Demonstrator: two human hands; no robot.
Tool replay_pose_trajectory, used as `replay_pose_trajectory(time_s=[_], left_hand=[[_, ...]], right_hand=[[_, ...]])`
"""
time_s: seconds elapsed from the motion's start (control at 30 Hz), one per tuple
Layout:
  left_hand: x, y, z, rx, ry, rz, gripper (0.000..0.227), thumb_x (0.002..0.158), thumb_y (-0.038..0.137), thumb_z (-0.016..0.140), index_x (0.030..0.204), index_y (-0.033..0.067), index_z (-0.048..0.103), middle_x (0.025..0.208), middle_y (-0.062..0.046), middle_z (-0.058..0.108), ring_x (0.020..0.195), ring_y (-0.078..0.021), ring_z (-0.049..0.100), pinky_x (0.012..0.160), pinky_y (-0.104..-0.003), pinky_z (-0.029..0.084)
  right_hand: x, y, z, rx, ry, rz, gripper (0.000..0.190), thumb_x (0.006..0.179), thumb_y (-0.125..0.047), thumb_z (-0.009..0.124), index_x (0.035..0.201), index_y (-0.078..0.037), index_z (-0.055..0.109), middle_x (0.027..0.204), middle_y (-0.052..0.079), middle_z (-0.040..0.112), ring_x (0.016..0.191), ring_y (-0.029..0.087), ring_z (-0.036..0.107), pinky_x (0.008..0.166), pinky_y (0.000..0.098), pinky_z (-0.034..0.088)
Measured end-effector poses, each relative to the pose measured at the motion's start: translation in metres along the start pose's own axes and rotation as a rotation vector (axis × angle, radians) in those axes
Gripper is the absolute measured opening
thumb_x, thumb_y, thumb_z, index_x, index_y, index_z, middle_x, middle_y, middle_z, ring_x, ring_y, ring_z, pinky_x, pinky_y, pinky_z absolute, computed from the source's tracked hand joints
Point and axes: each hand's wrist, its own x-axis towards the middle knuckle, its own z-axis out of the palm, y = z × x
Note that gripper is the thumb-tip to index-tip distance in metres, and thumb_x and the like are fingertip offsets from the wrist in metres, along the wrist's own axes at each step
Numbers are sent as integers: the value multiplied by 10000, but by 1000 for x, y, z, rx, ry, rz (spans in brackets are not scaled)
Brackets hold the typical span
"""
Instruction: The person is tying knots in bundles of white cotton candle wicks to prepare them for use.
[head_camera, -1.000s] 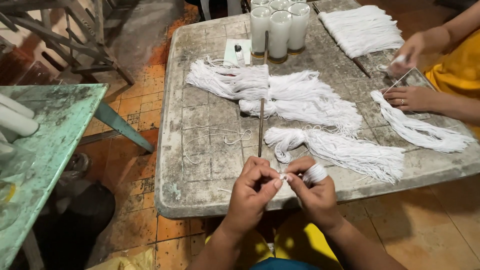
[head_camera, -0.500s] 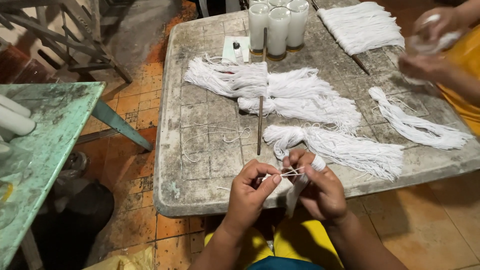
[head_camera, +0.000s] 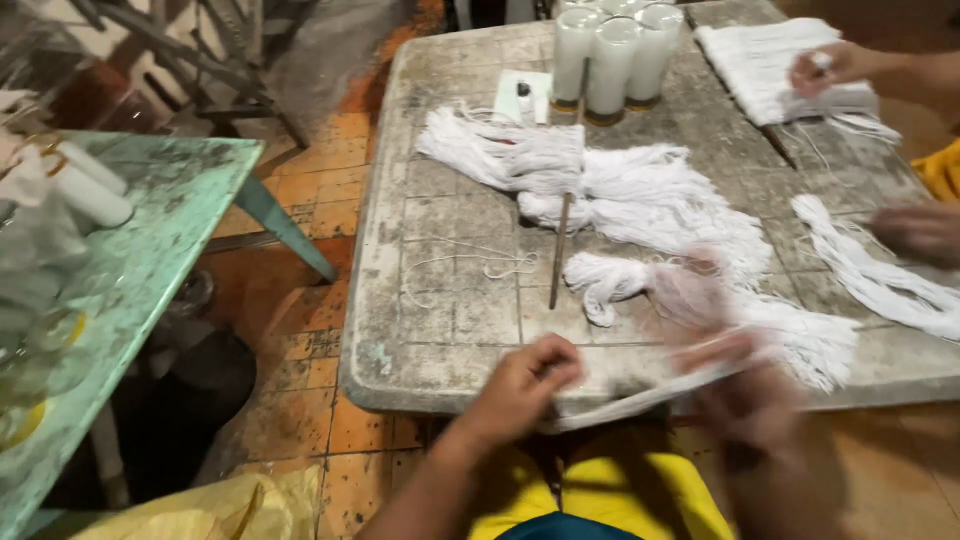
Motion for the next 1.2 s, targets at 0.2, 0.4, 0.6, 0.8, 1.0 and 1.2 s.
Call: replay_pose_trajectory(time_s=[0.2, 0.4, 0.6, 0.8, 1.0, 1.2], left_hand=[[-2, -53, -121, 582, 515, -206, 171, 945, 259, 667, 1078, 176, 734, 1066, -70, 691, 913, -275, 669, 778, -394, 556], [21, -108, -156, 1154, 485, -36, 148, 946, 247, 715, 1083, 192, 717, 1020, -54, 586, 1020, -314, 537, 878, -484, 425], [15, -17, -78, 799, 364, -342, 94, 952, 131, 473, 956, 125, 567, 1122, -76, 560, 1055, -256, 520, 937, -447, 461], [-16, 8, -16, 513, 156, 348, 190, 932, 75, 509, 1121, 51, 502, 1350, -145, 426, 1247, -302, 455, 1133, -513, 350], [-4, -30, -112, 737, 704, 94, 168, 1016, 172, 441, 1036, 114, 598, 1280, -73, 544, 1296, -273, 483, 1211, -508, 330], [8, -29, -23, 502, 97, 105, 391, 984, 298, 426, 1301, 128, 578, 1500, -146, 516, 1415, -316, 439, 1180, -467, 347]], right_hand=[[-7, -91, -101, 320, -144, 39, 208, 1054, -229, 626, 1256, -234, 577, 839, -84, 417, 706, 19, 408, 360, 115, 283], [1, -50, -93, 1015, -117, 388, 148, 1094, -176, 566, 1242, -173, 560, 1033, -53, 532, 705, 42, 398, 616, 157, 365], [3, 45, 38, -465, 54, 423, 611, 850, 25, 666, 1447, -41, 556, 1014, 116, 706, 812, 272, 685, 763, 382, 564], [-9, 93, 53, -483, -319, 358, 750, 875, -70, 748, 1536, -4, 399, 1172, 78, 641, 1004, 155, 620, 895, 279, 478], [-2, 63, 29, -818, -26, 563, 210, 885, -111, 735, 1058, -1, 782, 922, 156, 860, 764, 221, 832, 692, 304, 688], [-3, 65, 39, -1214, -256, 303, 142, 908, -181, 723, 1000, -117, 809, 899, 36, 861, 657, 116, 689, 599, 228, 533]])
